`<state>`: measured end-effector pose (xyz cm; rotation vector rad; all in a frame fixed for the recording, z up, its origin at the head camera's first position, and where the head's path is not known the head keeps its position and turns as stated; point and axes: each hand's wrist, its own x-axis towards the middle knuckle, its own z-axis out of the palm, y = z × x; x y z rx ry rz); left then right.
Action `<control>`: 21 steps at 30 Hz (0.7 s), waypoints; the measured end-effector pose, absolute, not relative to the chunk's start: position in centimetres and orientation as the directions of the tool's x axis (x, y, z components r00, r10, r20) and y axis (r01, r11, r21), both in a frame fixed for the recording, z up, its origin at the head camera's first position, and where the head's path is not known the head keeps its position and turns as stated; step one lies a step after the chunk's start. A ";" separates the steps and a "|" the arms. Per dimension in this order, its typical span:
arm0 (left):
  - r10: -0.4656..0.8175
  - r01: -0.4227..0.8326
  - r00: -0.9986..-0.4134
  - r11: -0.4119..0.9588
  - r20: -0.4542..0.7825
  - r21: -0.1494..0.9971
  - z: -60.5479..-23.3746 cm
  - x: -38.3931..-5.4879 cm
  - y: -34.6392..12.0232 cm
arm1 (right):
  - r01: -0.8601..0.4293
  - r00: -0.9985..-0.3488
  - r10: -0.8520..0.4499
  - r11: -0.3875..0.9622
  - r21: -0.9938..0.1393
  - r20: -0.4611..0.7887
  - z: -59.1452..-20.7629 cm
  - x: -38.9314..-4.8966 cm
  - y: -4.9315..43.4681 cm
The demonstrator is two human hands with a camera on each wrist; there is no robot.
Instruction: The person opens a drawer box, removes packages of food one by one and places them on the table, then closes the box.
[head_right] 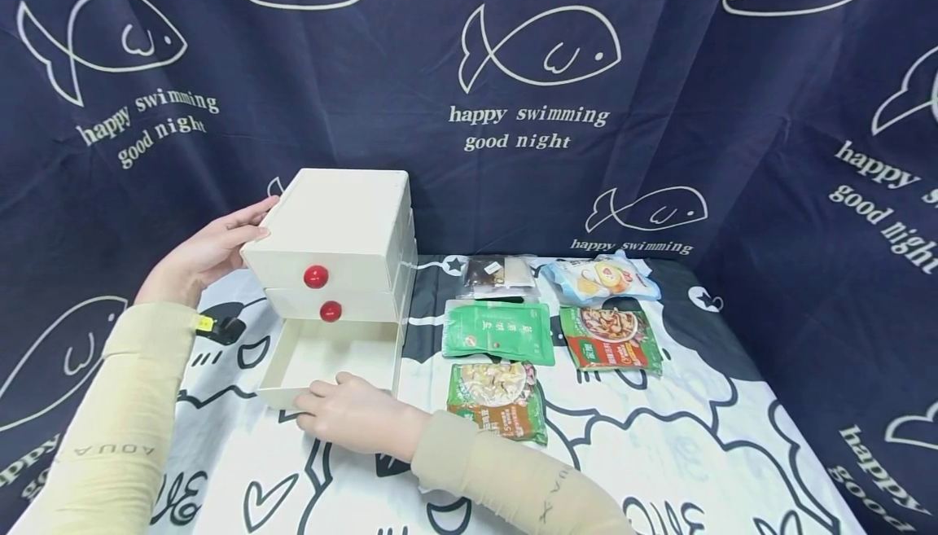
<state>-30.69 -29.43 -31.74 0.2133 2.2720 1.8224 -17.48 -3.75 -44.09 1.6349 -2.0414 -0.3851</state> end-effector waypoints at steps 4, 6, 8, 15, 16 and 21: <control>0.250 -0.021 -0.965 0.218 -0.077 0.976 -31.8 -30.7 -29.4 | -0.822 -0.172 -0.968 0.243 0.515 0.182 -44.3 -17.5 -3.9; 0.249 -0.023 -0.965 0.218 -0.078 0.976 -31.8 -30.7 -29.3 | -0.821 -0.178 -0.970 0.240 0.517 0.168 -44.4 -17.5 -4.1; 0.247 -0.025 -0.966 0.218 -0.080 0.976 -31.7 -30.7 -29.3 | -0.819 -0.183 -0.971 0.237 0.522 0.153 -44.5 -17.5 -4.2; 0.243 -0.027 -0.967 0.225 -0.083 0.974 -31.6 -30.6 -29.3 | -0.777 -0.173 -0.978 0.209 0.594 0.119 -44.9 -17.5 -4.6; 0.242 -0.027 -0.967 0.226 -0.083 0.974 -31.6 -30.6 -29.3 | -0.770 -0.170 -0.979 0.205 0.604 0.115 -44.9 -17.4 -4.6; 0.240 -0.031 -0.967 0.226 -0.087 0.974 -31.6 -30.6 -29.3 | -0.762 -0.166 -0.980 0.199 0.616 0.112 -45.0 -17.4 -4.7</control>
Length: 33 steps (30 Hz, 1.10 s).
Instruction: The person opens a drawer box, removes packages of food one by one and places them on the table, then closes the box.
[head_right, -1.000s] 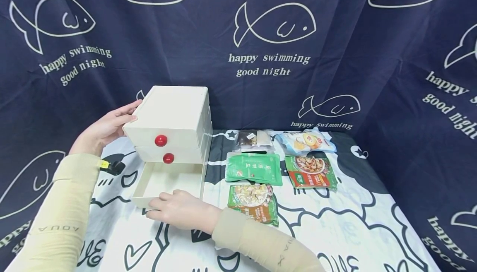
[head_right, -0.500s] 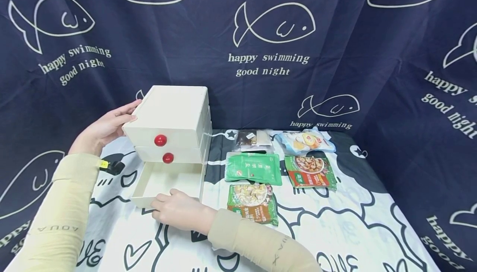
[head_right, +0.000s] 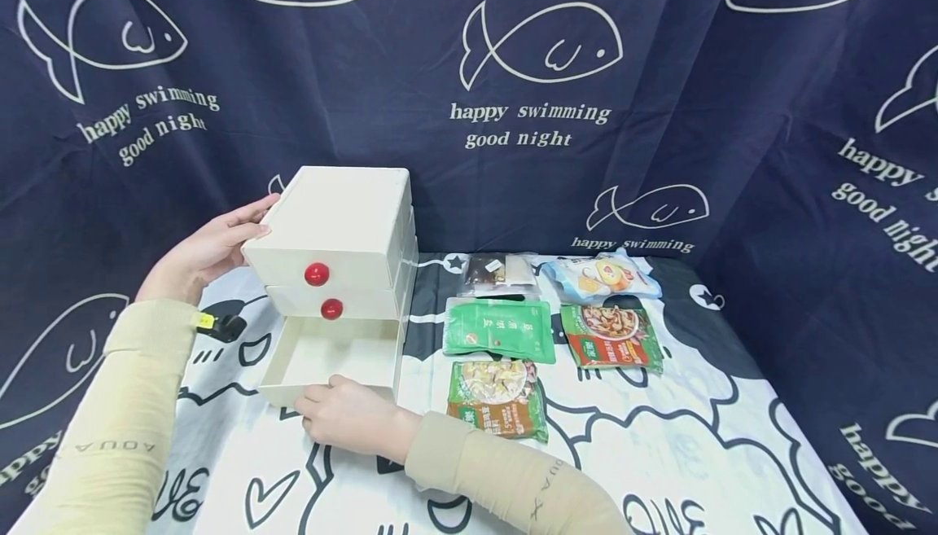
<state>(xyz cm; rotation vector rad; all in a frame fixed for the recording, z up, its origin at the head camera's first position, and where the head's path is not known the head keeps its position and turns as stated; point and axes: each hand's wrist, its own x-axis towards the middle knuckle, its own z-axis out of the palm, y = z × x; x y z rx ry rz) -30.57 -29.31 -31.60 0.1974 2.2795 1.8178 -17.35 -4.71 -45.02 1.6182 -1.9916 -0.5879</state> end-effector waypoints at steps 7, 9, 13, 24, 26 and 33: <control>0.233 -0.043 -0.968 0.226 -0.097 0.973 -31.6 -30.6 -29.3 | -0.762 -0.163 -0.980 0.197 0.617 0.112 -45.1 -17.5 -4.7; 0.233 -0.044 -0.968 0.226 -0.098 0.973 -31.6 -30.6 -29.3 | -0.761 -0.162 -0.980 0.199 0.617 0.116 -45.0 -17.6 -4.7; 0.234 -0.045 -0.967 0.224 -0.098 0.973 -31.6 -30.6 -29.3 | -0.755 -0.157 -0.979 0.204 0.623 0.131 -44.9 -17.8 -4.7; 0.236 -0.046 -0.967 0.214 -0.098 0.976 -31.6 -30.6 -29.3 | -0.739 -0.151 -0.978 0.209 0.640 0.146 -44.6 -18.5 -4.8; 0.236 -0.041 -0.967 0.217 -0.094 0.975 -31.6 -30.6 -29.3 | -0.738 -0.151 -0.977 0.212 0.641 0.150 -44.6 -18.5 -4.8; 0.236 -0.038 -0.967 0.218 -0.091 0.975 -31.7 -30.6 -29.3 | -0.742 -0.152 -0.976 0.219 0.634 0.159 -44.4 -18.7 -4.7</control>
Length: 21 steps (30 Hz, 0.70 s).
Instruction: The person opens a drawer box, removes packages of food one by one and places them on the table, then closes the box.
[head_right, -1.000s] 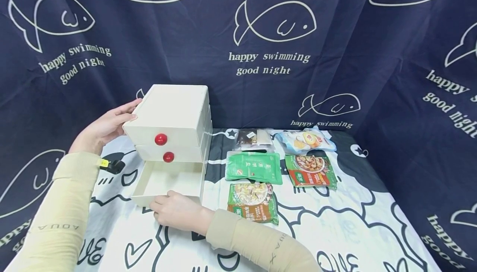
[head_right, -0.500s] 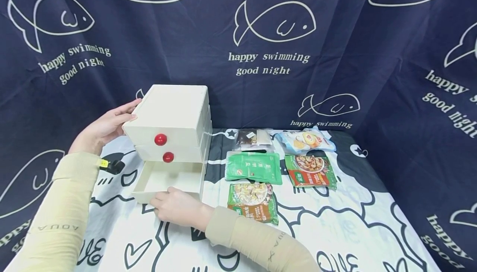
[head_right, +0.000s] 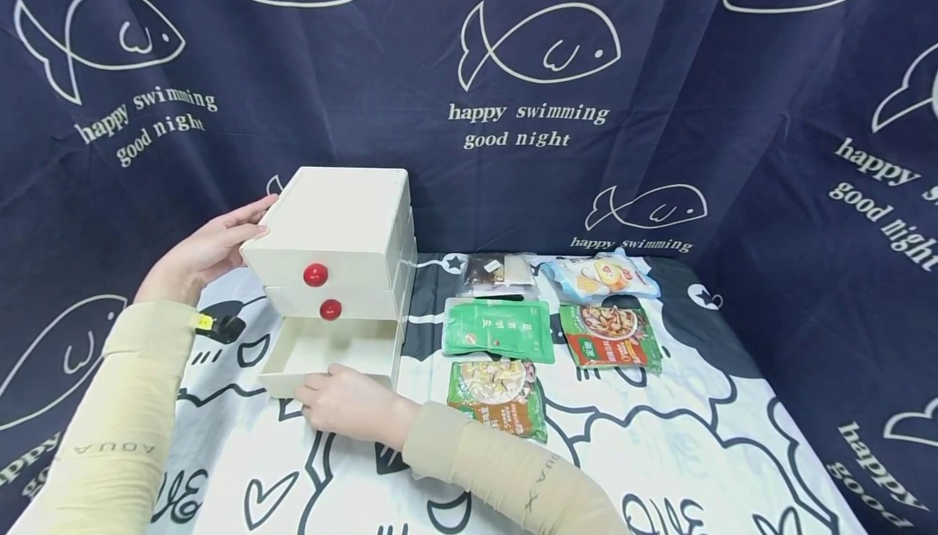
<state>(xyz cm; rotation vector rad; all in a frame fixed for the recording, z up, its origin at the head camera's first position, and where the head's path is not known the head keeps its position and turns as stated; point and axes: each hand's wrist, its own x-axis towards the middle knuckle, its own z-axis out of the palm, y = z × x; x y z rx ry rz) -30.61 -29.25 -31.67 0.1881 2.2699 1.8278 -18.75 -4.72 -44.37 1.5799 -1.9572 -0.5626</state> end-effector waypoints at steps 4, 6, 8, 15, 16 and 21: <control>0.239 -0.033 -0.967 0.218 -0.086 0.975 -31.7 -30.6 -29.3 | -0.743 -0.163 -0.966 0.253 0.620 0.199 -44.2 -19.2 -4.6; 0.240 -0.030 -0.967 0.216 -0.083 0.976 -31.8 -30.6 -29.3 | -0.744 -0.162 -0.963 0.263 0.614 0.217 -44.2 -19.5 -4.6; 0.240 -0.029 -0.967 0.216 -0.082 0.976 -31.7 -30.6 -29.3 | -0.747 -0.156 -0.961 0.266 0.609 0.229 -44.2 -19.7 -4.6; 0.238 -0.030 -0.968 0.220 -0.083 0.975 -31.6 -30.6 -29.2 | -0.741 -0.174 -0.958 0.280 0.611 0.228 -44.3 -20.4 -4.7; 0.236 -0.031 -0.968 0.221 -0.084 0.975 -31.6 -30.6 -29.2 | -0.739 -0.179 -0.958 0.280 0.613 0.222 -44.3 -20.5 -4.7; 0.236 -0.036 -0.968 0.221 -0.089 0.975 -31.6 -30.6 -29.3 | -0.730 -0.208 -0.958 0.288 0.620 0.200 -44.5 -21.2 -4.9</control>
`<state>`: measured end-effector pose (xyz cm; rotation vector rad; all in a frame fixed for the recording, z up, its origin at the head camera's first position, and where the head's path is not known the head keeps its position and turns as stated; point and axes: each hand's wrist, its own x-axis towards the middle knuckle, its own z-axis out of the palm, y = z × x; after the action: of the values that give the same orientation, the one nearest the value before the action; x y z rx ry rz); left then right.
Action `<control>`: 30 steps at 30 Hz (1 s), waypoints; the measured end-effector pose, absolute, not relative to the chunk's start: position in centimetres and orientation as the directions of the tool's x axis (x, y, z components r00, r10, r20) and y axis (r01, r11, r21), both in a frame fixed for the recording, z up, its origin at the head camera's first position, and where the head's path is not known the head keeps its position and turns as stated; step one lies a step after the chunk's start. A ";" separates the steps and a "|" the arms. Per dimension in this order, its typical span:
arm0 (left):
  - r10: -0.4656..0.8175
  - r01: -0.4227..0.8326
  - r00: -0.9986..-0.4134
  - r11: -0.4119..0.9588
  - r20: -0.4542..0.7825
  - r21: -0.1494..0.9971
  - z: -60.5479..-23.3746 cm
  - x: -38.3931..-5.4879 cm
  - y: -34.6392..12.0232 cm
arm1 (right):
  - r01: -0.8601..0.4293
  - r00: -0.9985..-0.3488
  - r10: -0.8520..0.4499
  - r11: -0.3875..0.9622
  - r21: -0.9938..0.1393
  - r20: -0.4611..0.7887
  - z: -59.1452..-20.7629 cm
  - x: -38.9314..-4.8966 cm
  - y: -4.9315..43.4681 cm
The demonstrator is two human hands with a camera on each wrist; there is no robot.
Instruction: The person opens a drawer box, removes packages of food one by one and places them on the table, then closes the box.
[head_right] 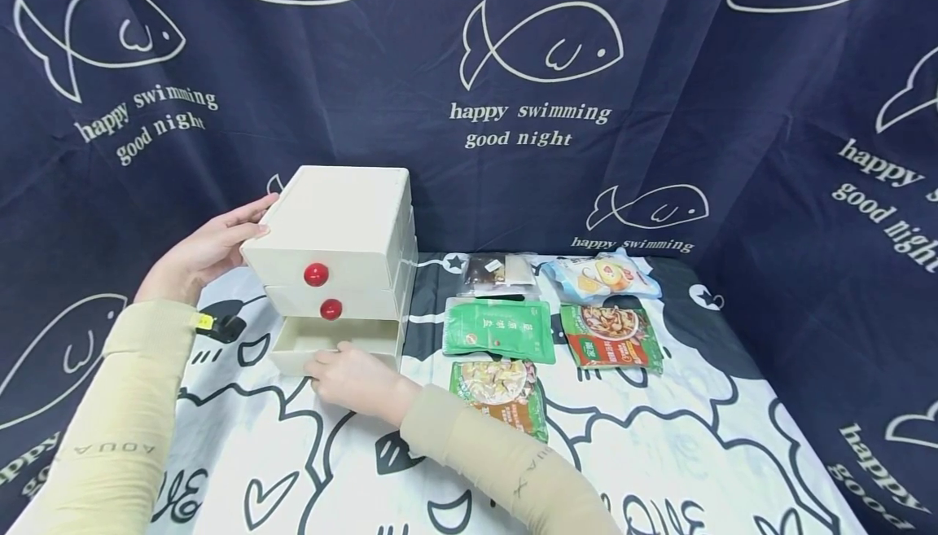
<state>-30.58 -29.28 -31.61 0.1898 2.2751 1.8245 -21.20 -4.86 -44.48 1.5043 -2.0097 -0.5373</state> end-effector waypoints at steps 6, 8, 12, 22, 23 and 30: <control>0.231 -0.029 -0.970 0.225 -0.082 0.974 -31.7 -30.6 -29.3 | -0.728 -0.214 -0.953 0.302 0.615 0.215 -44.6 -22.1 -5.0; 0.230 -0.025 -0.970 0.228 -0.079 0.973 -31.7 -30.7 -29.3 | -0.730 -0.217 -0.950 0.311 0.608 0.225 -44.7 -22.4 -5.1; 0.230 -0.025 -0.970 0.230 -0.079 0.973 -31.8 -30.7 -29.3 | -0.730 -0.227 -0.946 0.322 0.603 0.231 -44.9 -23.0 -5.1; 0.233 -0.026 -0.969 0.228 -0.080 0.973 -31.8 -30.7 -29.3 | -0.733 -0.293 -0.928 0.373 0.569 0.231 -45.0 -23.9 -5.4; 0.234 -0.025 -0.969 0.228 -0.080 0.973 -31.8 -30.7 -29.3 | -0.735 -0.298 -0.927 0.376 0.564 0.229 -45.0 -23.9 -5.3; 0.235 -0.027 -0.968 0.228 -0.082 0.973 -31.8 -30.7 -29.3 | -0.742 -0.317 -0.923 0.384 0.549 0.217 -44.6 -24.5 -5.4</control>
<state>-30.75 -29.33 -31.81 0.1981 2.2869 1.8192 -24.54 -5.36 -44.62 1.4284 -2.1506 -0.4824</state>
